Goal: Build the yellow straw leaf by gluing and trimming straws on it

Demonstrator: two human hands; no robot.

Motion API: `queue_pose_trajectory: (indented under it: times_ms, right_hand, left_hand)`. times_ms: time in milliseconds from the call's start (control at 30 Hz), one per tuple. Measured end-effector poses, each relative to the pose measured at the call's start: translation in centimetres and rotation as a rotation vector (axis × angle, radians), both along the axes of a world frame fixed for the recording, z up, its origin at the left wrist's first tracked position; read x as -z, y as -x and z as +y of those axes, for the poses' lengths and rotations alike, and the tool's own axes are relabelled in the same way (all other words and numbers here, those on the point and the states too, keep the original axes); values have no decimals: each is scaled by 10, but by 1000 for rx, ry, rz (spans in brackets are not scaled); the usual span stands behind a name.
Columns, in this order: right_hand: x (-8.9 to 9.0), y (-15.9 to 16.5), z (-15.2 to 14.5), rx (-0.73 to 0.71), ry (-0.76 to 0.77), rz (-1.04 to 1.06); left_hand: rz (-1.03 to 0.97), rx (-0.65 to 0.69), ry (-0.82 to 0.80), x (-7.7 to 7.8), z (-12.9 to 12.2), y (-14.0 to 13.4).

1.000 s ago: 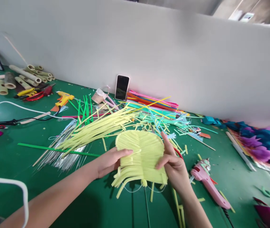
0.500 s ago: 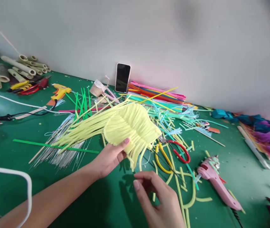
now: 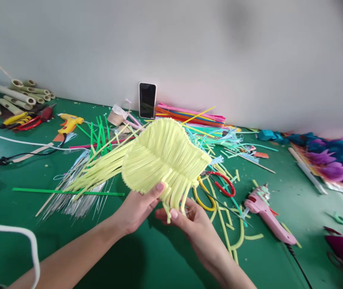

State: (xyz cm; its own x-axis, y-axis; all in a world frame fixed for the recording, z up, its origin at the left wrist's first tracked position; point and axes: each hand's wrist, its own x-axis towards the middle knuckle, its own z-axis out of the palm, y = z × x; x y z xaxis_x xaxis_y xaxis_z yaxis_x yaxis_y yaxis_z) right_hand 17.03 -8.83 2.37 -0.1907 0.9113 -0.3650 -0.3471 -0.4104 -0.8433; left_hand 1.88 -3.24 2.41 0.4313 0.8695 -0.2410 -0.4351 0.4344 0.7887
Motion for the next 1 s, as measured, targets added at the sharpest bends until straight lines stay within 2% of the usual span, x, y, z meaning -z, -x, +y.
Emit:
queue_pose_trajectory:
  times_ms: [133,333,467,767,1000]
  right_hand:
    - [-2,5,1,-94,-25,40]
    - [8,10,8,44,-48,-47]
    - [19,8,9,114,-141,-197]
    - [13,3,10,119,-216,-320]
    - [27,-6,17,161,-262,-436]
  left_hand:
    - [76,78,85,6,-6,-1]
    - [162,56,-39,9,-4,0]
    - [124,6,-133,7,0,-1]
    - [113,-50,-122,8,-1,-4]
    - [12,-82,-15,7,1,-6]
